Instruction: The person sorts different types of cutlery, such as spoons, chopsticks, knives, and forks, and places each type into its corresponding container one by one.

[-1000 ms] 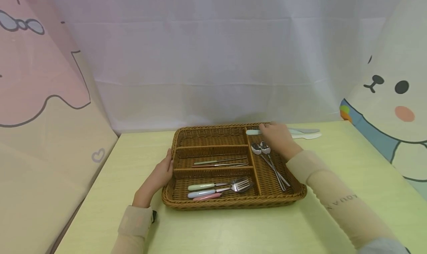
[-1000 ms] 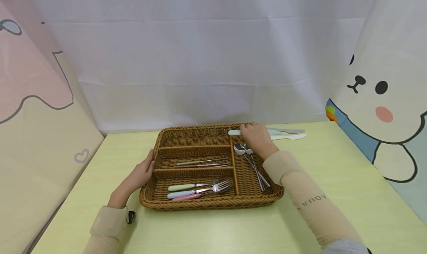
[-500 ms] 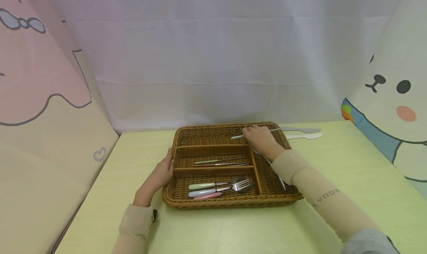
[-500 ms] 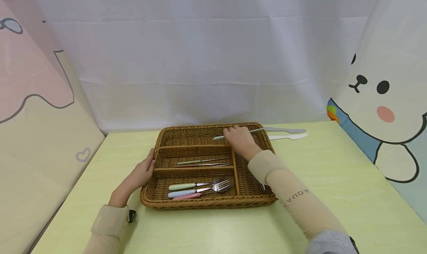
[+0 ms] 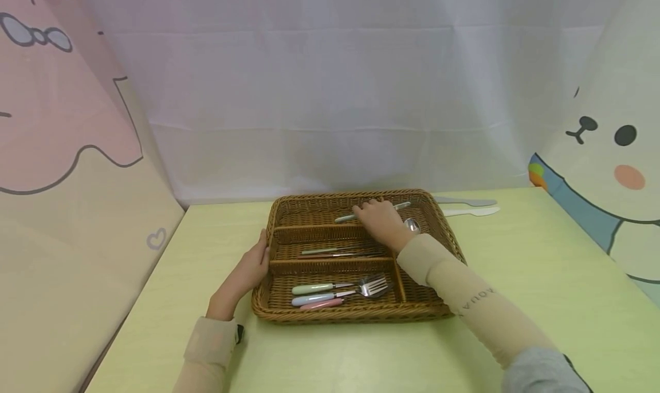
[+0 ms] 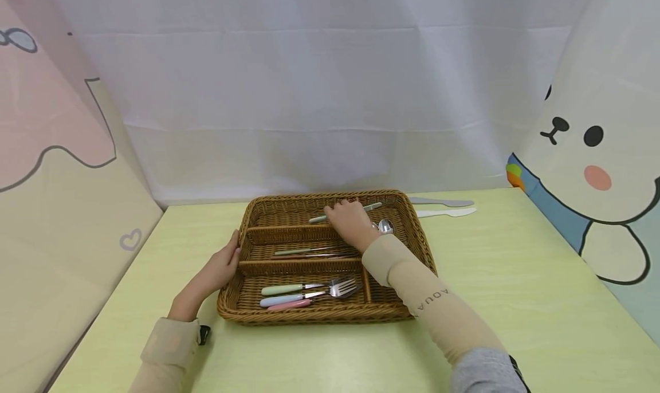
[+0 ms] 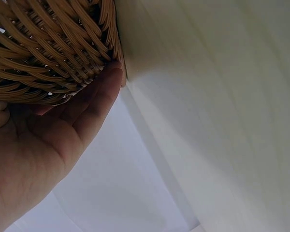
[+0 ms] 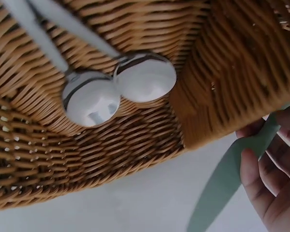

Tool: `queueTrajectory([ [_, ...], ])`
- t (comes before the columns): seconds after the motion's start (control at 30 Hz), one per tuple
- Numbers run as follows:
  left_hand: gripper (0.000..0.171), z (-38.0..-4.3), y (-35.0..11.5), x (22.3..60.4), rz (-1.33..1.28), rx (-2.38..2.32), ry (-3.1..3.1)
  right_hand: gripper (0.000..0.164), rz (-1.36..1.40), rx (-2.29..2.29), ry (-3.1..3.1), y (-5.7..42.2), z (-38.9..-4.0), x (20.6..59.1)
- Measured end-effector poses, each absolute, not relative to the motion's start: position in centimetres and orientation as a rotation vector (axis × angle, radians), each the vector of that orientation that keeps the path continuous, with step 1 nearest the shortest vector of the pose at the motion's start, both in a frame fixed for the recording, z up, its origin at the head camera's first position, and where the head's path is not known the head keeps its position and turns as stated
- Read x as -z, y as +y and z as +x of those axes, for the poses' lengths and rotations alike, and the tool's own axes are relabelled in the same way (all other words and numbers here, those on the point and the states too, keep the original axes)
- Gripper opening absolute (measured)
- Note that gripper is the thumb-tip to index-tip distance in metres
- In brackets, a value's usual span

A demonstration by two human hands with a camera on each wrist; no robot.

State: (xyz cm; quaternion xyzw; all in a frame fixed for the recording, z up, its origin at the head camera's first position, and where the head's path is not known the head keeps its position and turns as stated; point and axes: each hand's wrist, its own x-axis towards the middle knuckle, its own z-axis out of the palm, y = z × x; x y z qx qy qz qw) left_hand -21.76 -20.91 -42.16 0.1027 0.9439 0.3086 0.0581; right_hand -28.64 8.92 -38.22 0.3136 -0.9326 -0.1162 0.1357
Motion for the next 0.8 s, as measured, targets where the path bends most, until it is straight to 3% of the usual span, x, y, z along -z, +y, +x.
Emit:
queueTrajectory([
  [0.53,0.054,-21.7,-20.9,42.1,0.319,-0.932,2.86,0.01,0.986,0.078,-2.732,6.7,-28.3,38.5],
  [0.8,0.054,-21.7,-20.9,42.2,0.317,-0.932,2.864,0.027,0.982,-0.032,-2.903,5.8,-28.6,38.7],
])
